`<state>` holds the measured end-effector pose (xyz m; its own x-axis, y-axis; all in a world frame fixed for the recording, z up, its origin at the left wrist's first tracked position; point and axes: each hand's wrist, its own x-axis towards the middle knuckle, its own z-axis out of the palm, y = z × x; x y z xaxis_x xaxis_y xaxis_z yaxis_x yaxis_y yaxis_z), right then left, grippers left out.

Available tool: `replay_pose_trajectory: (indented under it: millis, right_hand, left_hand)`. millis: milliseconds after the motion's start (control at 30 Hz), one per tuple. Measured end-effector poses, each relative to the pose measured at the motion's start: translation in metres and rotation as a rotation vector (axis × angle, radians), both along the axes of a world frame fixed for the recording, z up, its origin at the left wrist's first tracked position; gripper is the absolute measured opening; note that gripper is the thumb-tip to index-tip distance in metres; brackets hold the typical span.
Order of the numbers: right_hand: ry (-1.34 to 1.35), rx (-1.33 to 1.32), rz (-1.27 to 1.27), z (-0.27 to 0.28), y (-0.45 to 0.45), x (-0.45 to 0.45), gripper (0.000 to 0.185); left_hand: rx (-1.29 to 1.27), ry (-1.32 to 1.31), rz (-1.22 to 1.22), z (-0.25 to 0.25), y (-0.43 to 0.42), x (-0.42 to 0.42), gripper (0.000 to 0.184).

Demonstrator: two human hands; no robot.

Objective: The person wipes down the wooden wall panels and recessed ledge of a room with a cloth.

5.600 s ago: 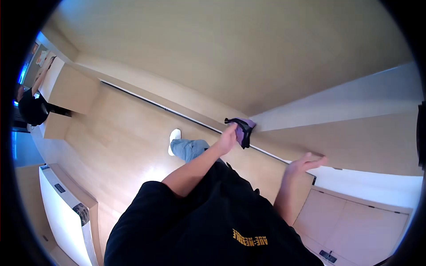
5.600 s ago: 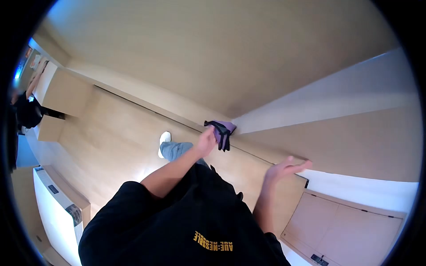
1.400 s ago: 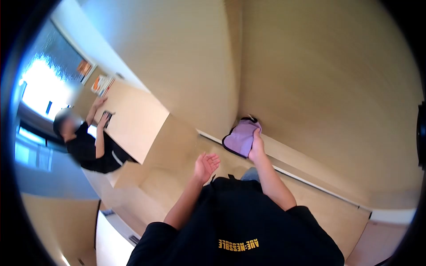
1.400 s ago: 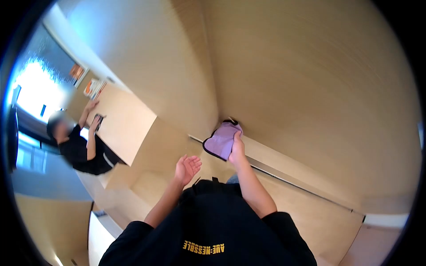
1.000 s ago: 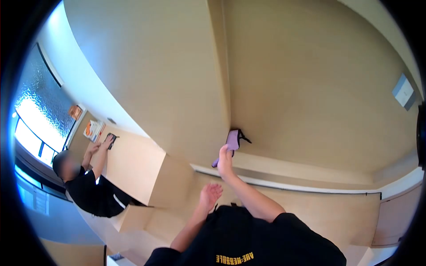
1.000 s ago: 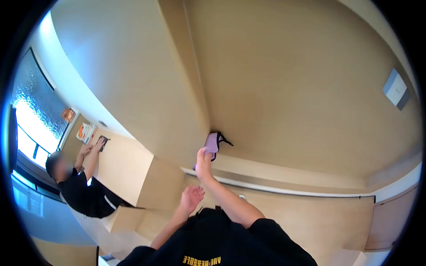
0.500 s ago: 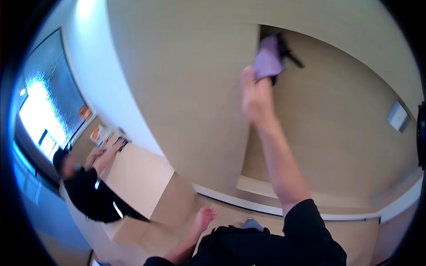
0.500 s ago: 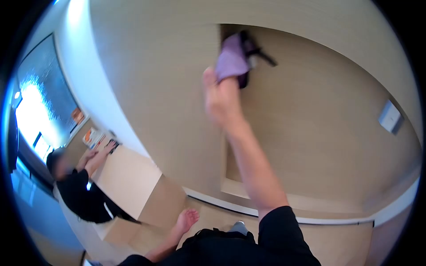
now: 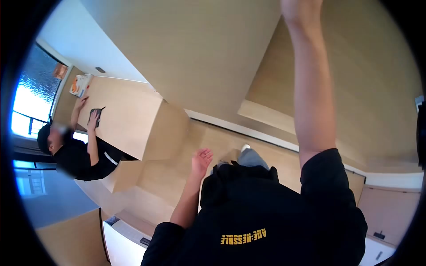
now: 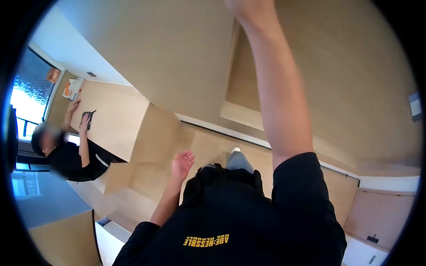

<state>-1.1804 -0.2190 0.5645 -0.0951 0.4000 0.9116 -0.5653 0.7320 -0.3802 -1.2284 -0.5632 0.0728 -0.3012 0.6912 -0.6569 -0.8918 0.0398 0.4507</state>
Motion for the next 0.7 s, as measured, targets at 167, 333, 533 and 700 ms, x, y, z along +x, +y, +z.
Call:
replay_pose_trajectory:
  millis: [167,333,533,700]
  right_hand:
    - [-0.283,-0.193,-0.023,-0.109,0.012,0.017,0.060]
    - [-0.538,-0.435,-0.244,-0.315,-0.061,0.047,0.063]
    - [-1.198,-0.964,-0.110,-0.412,-0.117,0.089,0.079]
    - [-0.544,-1.233,0.046,-0.411,-0.170,0.079,0.081]
  left_hand:
    - [-0.075,-0.140,0.191,-0.015,-0.010,-0.014,0.029]
    - [-0.020,0.009,0.186,0.020,-0.015,-0.041,0.029]
    - [0.059,0.008,0.056,0.042,-0.017,-0.029,0.030]
    - [0.193,-0.106,-0.031,0.010,-0.060,0.008,0.030]
